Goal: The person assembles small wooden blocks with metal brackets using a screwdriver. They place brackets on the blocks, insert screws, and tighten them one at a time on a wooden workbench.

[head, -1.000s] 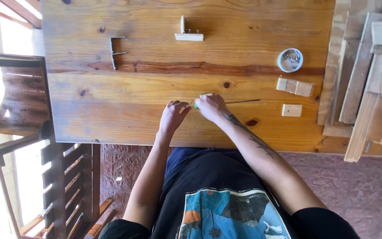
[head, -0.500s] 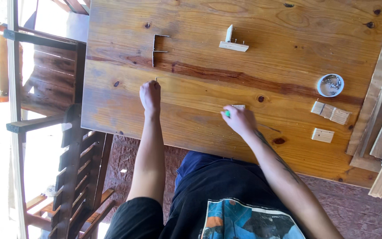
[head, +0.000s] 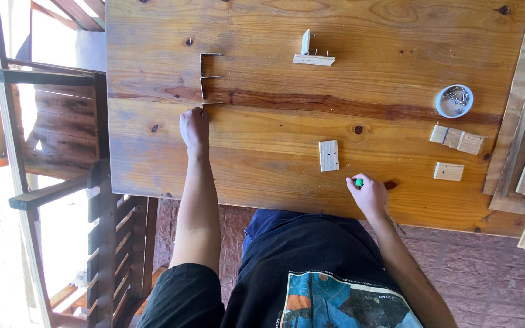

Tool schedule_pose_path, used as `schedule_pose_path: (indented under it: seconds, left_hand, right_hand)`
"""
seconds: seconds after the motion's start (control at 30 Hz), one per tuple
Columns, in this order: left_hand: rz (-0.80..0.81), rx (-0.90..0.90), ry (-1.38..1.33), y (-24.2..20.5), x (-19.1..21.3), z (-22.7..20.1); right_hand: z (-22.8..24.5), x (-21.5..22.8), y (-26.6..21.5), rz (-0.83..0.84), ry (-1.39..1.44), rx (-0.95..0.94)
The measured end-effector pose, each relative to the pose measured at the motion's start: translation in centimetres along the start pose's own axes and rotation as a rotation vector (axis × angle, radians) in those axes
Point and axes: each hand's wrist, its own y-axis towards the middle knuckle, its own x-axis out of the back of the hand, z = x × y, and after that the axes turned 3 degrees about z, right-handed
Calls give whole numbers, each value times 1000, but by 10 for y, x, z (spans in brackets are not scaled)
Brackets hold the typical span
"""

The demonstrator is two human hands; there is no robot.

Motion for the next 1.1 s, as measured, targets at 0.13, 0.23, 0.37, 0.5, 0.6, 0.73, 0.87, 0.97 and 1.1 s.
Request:
schedule_pose_path:
  seconds: [0.13,0.23,0.37,0.5,0.6,0.73,0.87,0.97,1.1]
  left_hand:
    - [5,-3,17,2,1,-7]
    - [4,2,-1,3,6,-17]
    - [-4,0,17,4,11,-24]
    - [-10,22,19,8,17,-26]
    - [0,36,10,11,15,-24]
    - [-8,43,23,12,14,-20]
    - [4,42,32,10,15,-19]
    - [7,40,24,7,17,-18]
    - [14,46,-10,4,24,-19]
  right_hand:
    - [25,10,14,-14,-50,45]
    - [36,-1,29,-38,-24,55]
    - [65,-10,33,-12,-42,73]
    - [96,-4,24,39,-80,138]
    - [107,4,12,95,-22,162]
    - [96,6,8,95,-49,167]
    - [79,2,10,79,-50,128]
    - [74,4,11,60,-37,96]
    - [64,-6,15,45,-52,69]
